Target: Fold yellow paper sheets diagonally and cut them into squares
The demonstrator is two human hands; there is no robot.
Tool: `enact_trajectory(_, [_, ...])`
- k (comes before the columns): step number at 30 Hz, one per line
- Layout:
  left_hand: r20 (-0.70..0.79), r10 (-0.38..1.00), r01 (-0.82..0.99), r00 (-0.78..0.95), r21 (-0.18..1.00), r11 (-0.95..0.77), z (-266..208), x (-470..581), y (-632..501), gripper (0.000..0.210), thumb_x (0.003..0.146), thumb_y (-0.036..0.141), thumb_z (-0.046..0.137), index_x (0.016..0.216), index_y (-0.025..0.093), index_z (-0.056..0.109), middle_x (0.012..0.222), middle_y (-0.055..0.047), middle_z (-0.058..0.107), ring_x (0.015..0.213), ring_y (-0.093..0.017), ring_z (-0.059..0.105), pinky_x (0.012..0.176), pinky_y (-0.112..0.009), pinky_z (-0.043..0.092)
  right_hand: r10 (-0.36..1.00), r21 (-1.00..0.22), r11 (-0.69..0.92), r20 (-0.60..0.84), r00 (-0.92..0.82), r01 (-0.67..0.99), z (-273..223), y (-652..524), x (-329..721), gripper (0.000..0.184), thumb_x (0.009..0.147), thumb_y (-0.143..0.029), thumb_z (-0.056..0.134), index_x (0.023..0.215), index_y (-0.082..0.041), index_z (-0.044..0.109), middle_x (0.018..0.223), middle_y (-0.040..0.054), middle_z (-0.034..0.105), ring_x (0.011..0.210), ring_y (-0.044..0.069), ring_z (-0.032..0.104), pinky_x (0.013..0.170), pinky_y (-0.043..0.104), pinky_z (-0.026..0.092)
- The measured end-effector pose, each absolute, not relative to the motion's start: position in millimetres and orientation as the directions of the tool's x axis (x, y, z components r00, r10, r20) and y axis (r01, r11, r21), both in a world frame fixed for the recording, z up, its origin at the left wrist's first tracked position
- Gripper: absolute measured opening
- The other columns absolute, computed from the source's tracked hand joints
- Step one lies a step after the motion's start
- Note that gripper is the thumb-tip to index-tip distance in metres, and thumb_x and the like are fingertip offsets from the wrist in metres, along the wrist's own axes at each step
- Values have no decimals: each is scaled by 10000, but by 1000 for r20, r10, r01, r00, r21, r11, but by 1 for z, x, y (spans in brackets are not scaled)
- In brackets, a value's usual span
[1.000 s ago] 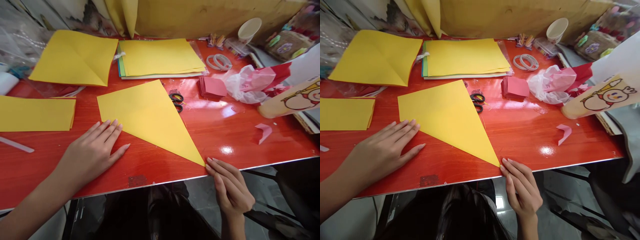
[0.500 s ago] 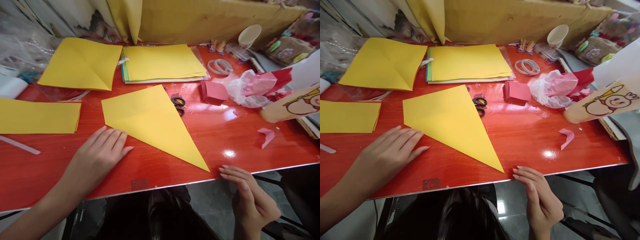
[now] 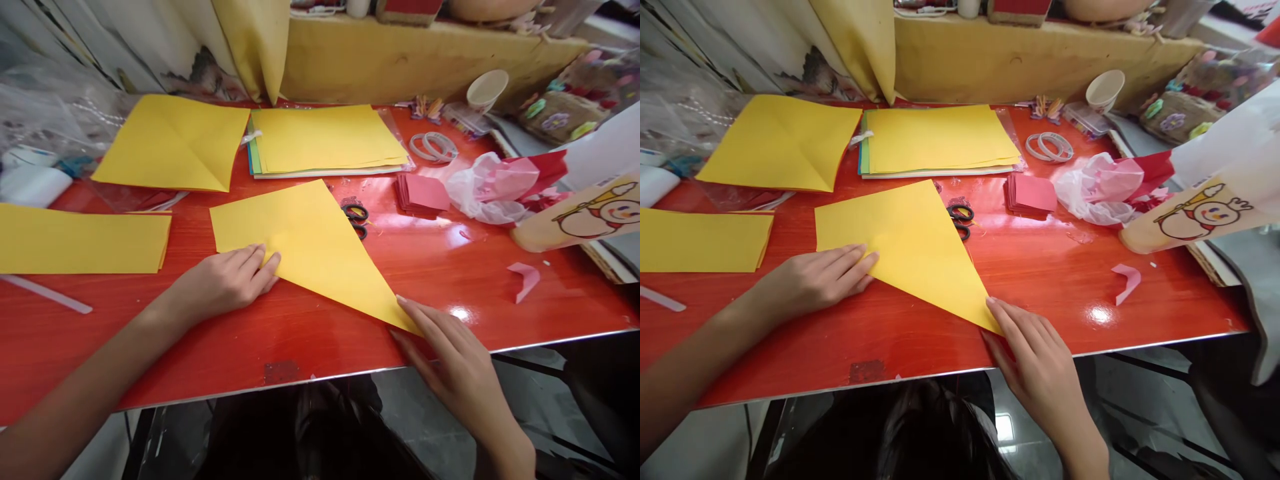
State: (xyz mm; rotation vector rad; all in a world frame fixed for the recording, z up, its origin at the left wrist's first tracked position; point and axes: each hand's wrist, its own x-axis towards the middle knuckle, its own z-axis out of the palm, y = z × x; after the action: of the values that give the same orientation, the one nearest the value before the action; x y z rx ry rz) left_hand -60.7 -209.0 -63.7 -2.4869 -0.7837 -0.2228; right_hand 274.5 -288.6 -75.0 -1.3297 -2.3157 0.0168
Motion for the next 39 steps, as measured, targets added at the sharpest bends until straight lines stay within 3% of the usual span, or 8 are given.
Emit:
enact_trajectory(5, [337,677,756,654,-264,-599,-66,-61,-206,375,873,31,363,1122,134,623,999,-108,709,846,-224,684,559,-283,515,861,-534,434,484,-159,725,-68,-285,272,633,806,-121,613,1382,-248,383,1256,96,561,1064,214,593,867,368,506])
enact_trajectory(9, [554,806,927,207,153,-343,-56,-66,-198,256,903,256,471,1058,170,656,898,-36,730,772,-187,685,583,-267,486,837,-783,381,518,176,492,-58,-269,268,574,801,-132,613,1321,-301,440,1200,68,571,987,204,616,815,392,514])
enact_trajectory(12, [428,877,677,-216,713,-182,-37,-68,-192,217,880,355,526,996,222,654,879,61,715,890,-180,663,625,-261,482,894,-768,318,439,95,555,-47,-241,264,441,825,-206,604,1246,-293,507,1156,53,601,1004,204,611,833,385,507])
enact_trajectory(15, [206,898,175,-388,973,-147,-25,-73,-188,139,850,342,573,931,242,623,953,106,697,1036,-199,612,635,-261,513,933,-659,337,330,-144,673,-38,-203,254,329,859,-286,561,1187,-271,543,1178,51,612,1021,207,608,871,383,498])
enact_trajectory(24, [-93,904,-273,-417,962,-26,-60,-61,-188,142,782,209,622,902,150,574,846,-30,696,626,-140,670,499,-221,555,877,-282,480,118,-466,831,-51,-122,205,253,880,-198,477,1076,-121,616,1065,149,629,1014,275,585,890,409,459])
enact_trajectory(29, [-182,929,-260,-321,961,98,-62,-55,-191,242,723,196,686,932,161,570,939,-59,679,675,-165,679,530,-251,581,884,-355,467,199,-423,810,-60,-117,212,234,854,-228,541,1054,-175,649,1000,113,614,932,232,592,875,380,465])
enact_trajectory(36, [-127,961,-86,-246,990,109,-44,-51,-197,129,715,216,718,753,165,607,468,55,529,344,-62,473,285,-146,319,854,-351,514,119,-507,783,-54,-123,226,387,827,-301,574,1204,-216,578,1054,96,600,983,253,572,848,392,469])
enact_trajectory(39, [4,979,-57,-206,998,-16,-42,-49,-198,62,718,209,711,757,169,683,634,-1,669,547,-126,637,416,-182,477,886,-347,457,94,-455,819,-53,-124,223,377,807,-294,576,1173,-207,596,974,87,627,876,236,601,775,364,479])
